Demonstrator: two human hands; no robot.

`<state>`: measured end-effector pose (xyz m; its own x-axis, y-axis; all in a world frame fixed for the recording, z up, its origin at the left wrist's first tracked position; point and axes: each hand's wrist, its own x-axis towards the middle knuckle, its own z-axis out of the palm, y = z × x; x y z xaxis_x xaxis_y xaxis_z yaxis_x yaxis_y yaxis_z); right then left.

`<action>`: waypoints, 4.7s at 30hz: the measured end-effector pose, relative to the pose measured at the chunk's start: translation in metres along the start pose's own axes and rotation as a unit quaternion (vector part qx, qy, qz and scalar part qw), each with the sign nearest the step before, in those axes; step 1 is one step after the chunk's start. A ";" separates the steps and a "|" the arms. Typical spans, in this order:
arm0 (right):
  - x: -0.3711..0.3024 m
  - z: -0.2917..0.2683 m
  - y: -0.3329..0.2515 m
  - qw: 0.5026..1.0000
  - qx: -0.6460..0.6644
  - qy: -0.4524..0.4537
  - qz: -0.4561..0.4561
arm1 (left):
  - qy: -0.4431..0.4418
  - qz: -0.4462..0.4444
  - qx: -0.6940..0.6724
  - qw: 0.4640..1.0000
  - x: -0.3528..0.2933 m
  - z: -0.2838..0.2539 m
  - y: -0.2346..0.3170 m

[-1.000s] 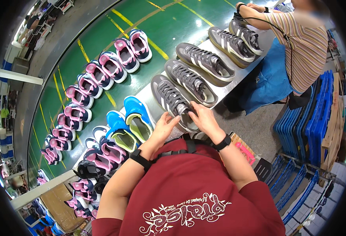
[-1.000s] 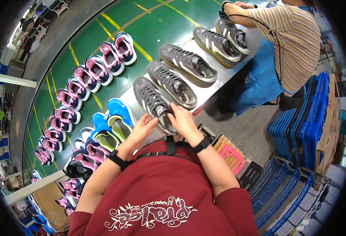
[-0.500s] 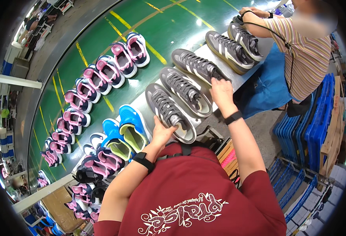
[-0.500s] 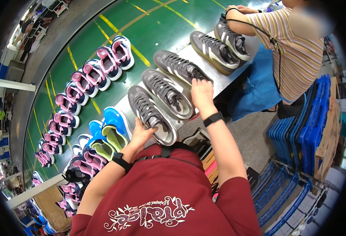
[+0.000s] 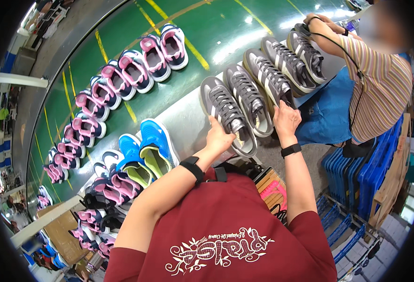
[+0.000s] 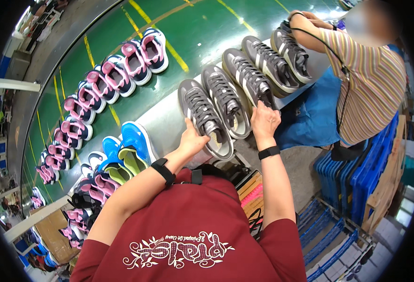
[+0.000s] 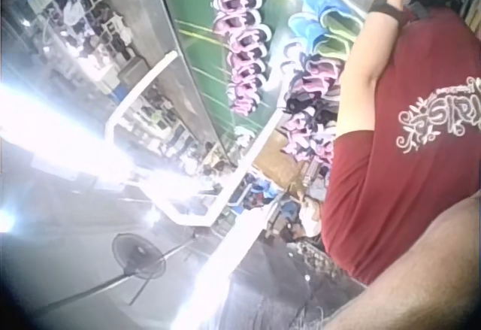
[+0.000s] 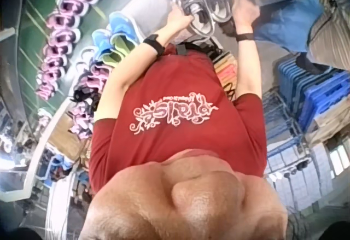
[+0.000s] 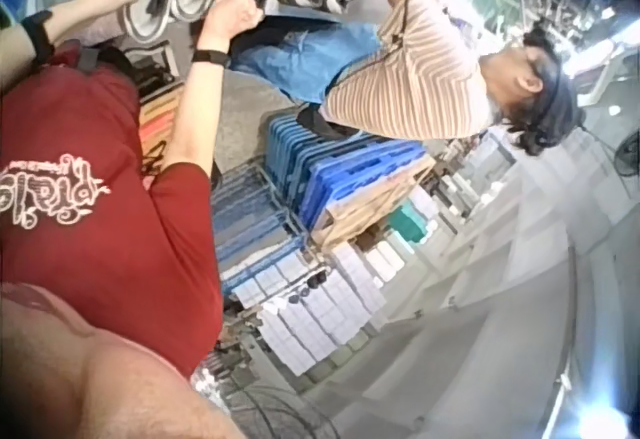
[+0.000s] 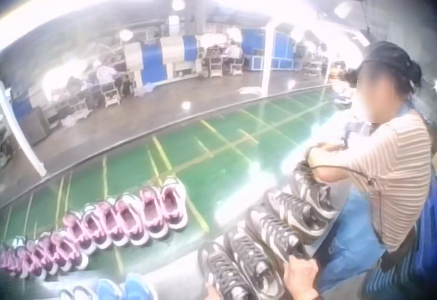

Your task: The person is inspecting and lacing shoes on a production line.

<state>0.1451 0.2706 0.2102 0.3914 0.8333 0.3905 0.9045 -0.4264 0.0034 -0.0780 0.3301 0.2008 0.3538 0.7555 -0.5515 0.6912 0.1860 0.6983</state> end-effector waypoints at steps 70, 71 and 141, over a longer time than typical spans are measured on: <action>-0.097 -0.046 -0.189 0.962 0.119 -0.162 -0.183 | 0.225 0.086 0.091 0.966 -0.079 -0.048 -0.123; -0.100 -0.050 -0.189 0.964 0.116 -0.154 -0.181 | 0.213 0.096 0.089 0.968 -0.078 -0.048 -0.123; -0.182 -0.089 -0.224 0.977 0.184 -0.072 -0.076 | -0.137 0.237 0.001 0.962 -0.168 -0.132 -0.167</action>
<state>-0.1434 0.1831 0.2205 0.2434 0.9292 0.2780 0.9432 -0.1599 -0.2911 -0.3362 0.2554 0.2365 0.7825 0.5609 -0.2703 0.4118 -0.1407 0.9003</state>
